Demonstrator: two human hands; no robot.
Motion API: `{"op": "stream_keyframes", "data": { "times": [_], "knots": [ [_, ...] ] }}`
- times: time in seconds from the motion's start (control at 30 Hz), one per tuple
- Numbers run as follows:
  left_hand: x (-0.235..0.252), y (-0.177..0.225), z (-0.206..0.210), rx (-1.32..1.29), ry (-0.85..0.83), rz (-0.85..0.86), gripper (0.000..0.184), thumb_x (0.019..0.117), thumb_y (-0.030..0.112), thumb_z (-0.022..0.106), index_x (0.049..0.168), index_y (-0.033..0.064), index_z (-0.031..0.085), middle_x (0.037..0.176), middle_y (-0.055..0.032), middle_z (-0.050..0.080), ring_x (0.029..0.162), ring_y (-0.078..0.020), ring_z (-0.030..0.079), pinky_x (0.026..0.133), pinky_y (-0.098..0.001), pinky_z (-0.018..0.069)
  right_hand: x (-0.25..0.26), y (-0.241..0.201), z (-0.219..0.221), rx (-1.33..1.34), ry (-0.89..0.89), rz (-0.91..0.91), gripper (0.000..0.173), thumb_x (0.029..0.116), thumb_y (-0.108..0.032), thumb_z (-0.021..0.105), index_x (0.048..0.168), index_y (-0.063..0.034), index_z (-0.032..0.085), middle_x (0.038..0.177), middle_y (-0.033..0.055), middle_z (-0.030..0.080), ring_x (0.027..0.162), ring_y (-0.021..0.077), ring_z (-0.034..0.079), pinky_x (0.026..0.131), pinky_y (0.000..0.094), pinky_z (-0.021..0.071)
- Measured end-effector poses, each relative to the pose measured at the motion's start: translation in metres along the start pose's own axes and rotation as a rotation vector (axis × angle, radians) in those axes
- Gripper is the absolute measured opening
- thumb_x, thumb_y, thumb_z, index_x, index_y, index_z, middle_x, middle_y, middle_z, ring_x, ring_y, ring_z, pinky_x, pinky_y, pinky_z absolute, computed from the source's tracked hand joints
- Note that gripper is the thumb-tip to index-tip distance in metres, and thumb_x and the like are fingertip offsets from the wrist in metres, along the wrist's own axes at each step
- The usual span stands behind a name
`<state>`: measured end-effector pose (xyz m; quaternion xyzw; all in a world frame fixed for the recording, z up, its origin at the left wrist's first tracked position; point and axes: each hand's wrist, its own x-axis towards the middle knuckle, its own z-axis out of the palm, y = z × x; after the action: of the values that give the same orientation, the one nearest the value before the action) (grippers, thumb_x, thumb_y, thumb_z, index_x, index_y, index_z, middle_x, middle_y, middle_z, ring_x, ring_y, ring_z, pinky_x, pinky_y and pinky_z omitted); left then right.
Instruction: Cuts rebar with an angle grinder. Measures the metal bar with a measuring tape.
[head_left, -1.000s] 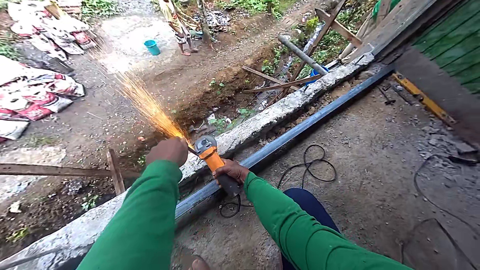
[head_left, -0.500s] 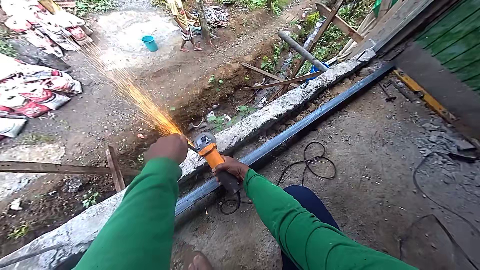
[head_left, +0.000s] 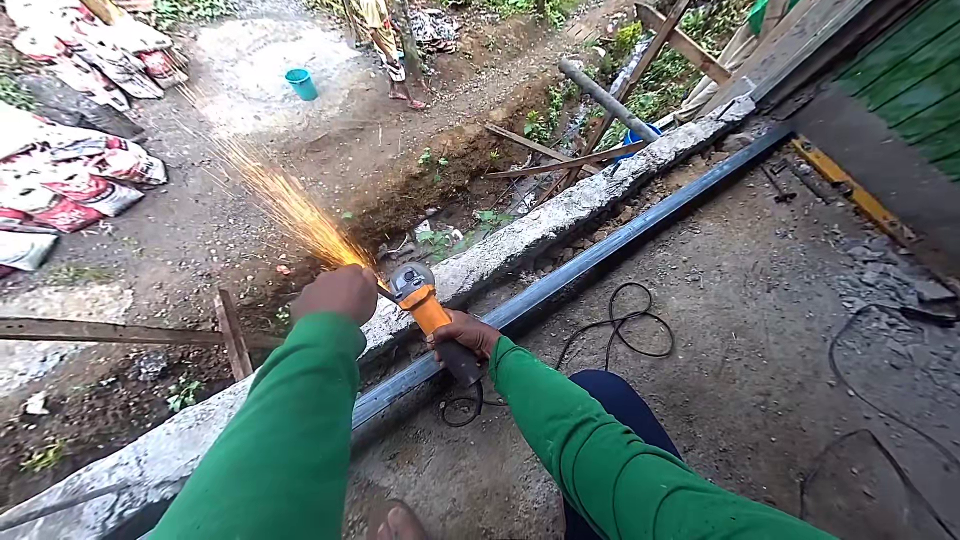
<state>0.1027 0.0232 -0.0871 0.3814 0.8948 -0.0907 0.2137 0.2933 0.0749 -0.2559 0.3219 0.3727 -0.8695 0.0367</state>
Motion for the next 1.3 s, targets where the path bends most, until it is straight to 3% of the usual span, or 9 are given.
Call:
{"op": "stream_keyframes", "data": {
  "times": [0.77, 1.0, 1.3],
  "knots": [
    [-0.002, 0.0, -0.001, -0.028, 0.0, -0.022, 0.054, 0.1112, 0.042, 0.029, 0.109, 0.0036, 0.067, 0.108, -0.0309, 0.069, 0.103, -0.0529, 0.068, 0.077, -0.0742, 0.0513, 0.003, 0.003, 0.0, 0.022, 0.003, 0.0, 0.048, 0.0928, -0.009, 0.066, 0.136, -0.006, 0.045, 0.083, 0.0159, 0.065, 0.062, 0.0254, 0.068, 0.059, 0.0404, 0.0616],
    [-0.007, 0.003, -0.008, -0.057, -0.034, -0.017, 0.054, 0.1116, 0.039, 0.029, 0.112, 0.0014, 0.068, 0.114, -0.0321, 0.068, 0.108, -0.0534, 0.066, 0.081, -0.075, 0.0502, 0.002, 0.002, 0.0, 0.017, 0.009, 0.009, 0.048, 0.0943, -0.009, 0.064, 0.138, -0.0078, 0.046, 0.087, 0.0149, 0.067, 0.063, 0.0236, 0.068, 0.059, 0.0382, 0.0611],
    [-0.008, -0.001, -0.009, -0.103, -0.055, -0.075, 0.05, 0.1101, 0.041, 0.033, 0.115, 0.0059, 0.069, 0.117, -0.0262, 0.07, 0.111, -0.048, 0.067, 0.082, -0.072, 0.0518, -0.005, 0.008, 0.004, -0.053, 0.004, 0.005, 0.06, 0.0857, -0.025, 0.075, 0.138, -0.0153, 0.048, 0.091, 0.0111, 0.07, 0.067, 0.0219, 0.069, 0.061, 0.0393, 0.0609]
  ]
}}
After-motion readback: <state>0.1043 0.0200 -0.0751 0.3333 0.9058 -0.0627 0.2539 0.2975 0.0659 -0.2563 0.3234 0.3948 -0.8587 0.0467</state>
